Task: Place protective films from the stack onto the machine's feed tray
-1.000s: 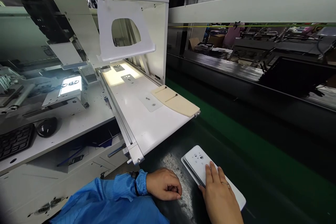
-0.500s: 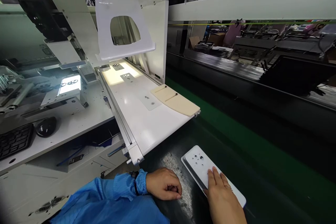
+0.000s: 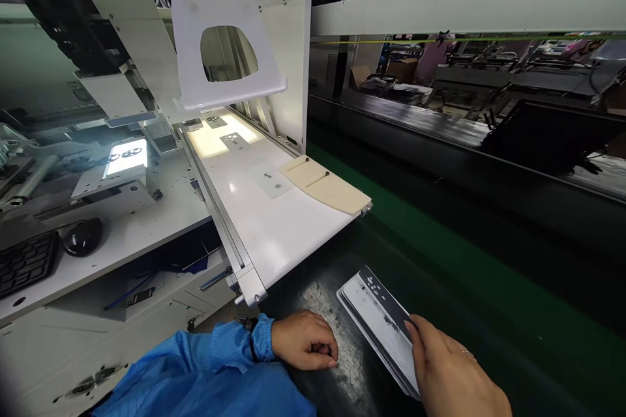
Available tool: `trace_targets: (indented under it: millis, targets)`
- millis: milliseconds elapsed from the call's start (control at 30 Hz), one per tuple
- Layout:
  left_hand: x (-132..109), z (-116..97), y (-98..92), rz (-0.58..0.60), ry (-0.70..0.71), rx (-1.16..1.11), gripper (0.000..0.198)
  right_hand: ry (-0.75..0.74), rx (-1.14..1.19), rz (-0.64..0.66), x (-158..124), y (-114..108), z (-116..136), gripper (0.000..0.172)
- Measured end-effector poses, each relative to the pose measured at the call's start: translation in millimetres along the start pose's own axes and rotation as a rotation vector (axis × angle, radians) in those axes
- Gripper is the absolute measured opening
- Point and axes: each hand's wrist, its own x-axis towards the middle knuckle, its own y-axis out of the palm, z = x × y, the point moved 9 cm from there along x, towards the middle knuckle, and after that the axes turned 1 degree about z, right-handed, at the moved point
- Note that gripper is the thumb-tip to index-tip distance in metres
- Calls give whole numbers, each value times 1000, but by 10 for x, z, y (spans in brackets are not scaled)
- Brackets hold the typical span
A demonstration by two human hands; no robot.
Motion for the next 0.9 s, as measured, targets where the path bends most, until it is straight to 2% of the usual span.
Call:
trace_targets:
  millis: [133,367,700,900]
  targets:
    - [-3,-11,-10,-8,3,2,9,50,68,81,40,53,-24,68]
    - [-8,-28,-25,-18,17,-4,10,165,86,159,-5,234,-332,69]
    - [-1,-11,-11,2,-3,0,10,148,101,155,-4,251,-351,63]
    - [3,2,-6,14,-21,8,10,131,104,159,-12,320,-459,62]
